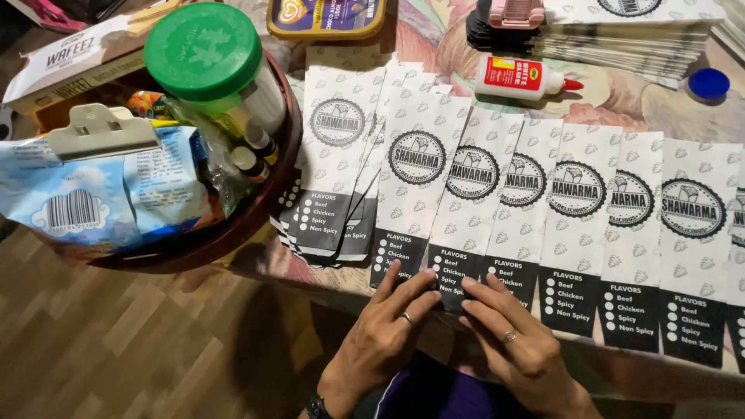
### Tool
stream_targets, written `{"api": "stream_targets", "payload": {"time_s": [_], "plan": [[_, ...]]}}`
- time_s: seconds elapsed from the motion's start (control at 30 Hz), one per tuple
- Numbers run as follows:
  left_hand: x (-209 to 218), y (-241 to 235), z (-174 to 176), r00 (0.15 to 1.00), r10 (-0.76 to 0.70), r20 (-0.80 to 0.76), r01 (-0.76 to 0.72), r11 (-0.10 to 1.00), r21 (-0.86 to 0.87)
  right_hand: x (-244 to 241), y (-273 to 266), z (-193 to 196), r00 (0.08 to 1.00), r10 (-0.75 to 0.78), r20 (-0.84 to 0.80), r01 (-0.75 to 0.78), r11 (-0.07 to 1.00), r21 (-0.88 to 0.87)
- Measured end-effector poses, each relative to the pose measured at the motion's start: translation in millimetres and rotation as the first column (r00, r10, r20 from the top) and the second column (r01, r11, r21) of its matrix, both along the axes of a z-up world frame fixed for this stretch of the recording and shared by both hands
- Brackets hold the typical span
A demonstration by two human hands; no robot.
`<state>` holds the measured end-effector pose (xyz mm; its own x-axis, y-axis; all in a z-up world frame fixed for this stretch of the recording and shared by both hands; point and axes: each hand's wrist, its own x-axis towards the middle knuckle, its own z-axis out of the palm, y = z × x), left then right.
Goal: Laying out paper sleeves, applying glue to the edges, and stacking them for assembly.
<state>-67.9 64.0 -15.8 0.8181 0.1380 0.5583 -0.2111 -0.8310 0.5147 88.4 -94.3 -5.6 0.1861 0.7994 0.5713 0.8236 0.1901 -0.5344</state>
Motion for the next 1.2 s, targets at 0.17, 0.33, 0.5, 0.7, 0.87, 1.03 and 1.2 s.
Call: {"api": "stream_targets", "payload": {"time_s": [0.17, 0.33, 0.5, 0.7, 0.87, 1.03, 1.2], "plan": [[0.9, 3.8, 4.5, 0.999, -0.033, 0.029, 0.034, 0.998, -0.046, 3.1, -4.2, -7.0, 0.999, 0.005, -0.049, -0.006, 1.0, -0.016], [5.3, 5.6, 15.3, 0.999, -0.033, 0.022, 0.035, 0.996, -0.082, 4.5, -5.9, -14.0, 0.999, -0.001, -0.037, 0.001, 1.0, -0.008], [10.7, 2.9, 8.1, 0.999, -0.009, 0.046, 0.013, 0.997, -0.077, 1.6, 0.8, -6.1, 1.0, -0.002, -0.022, 0.002, 1.0, 0.005], [20.2, -7.5, 16.0, 0.994, 0.105, -0.039, -0.11, 0.982, -0.156, -9.8, 11.7, 2.9, 0.986, -0.162, -0.029, 0.162, 0.987, -0.005], [28.0, -18.4, 12.7, 0.967, 0.248, -0.057, -0.254, 0.922, -0.294, -12.5, 19.4, 10.4, 0.972, -0.229, -0.057, 0.231, 0.972, 0.038], [30.7, -27.0, 18.3, 0.929, 0.358, -0.09, -0.363, 0.842, -0.4, -7.1, 24.2, 16.7, 0.954, -0.251, -0.163, 0.246, 0.968, -0.049], [30.8, -34.3, 12.4, 0.894, 0.439, -0.083, -0.429, 0.791, -0.437, -4.9, 22.5, 5.8, 0.949, -0.26, -0.18, 0.24, 0.963, -0.125]]}}
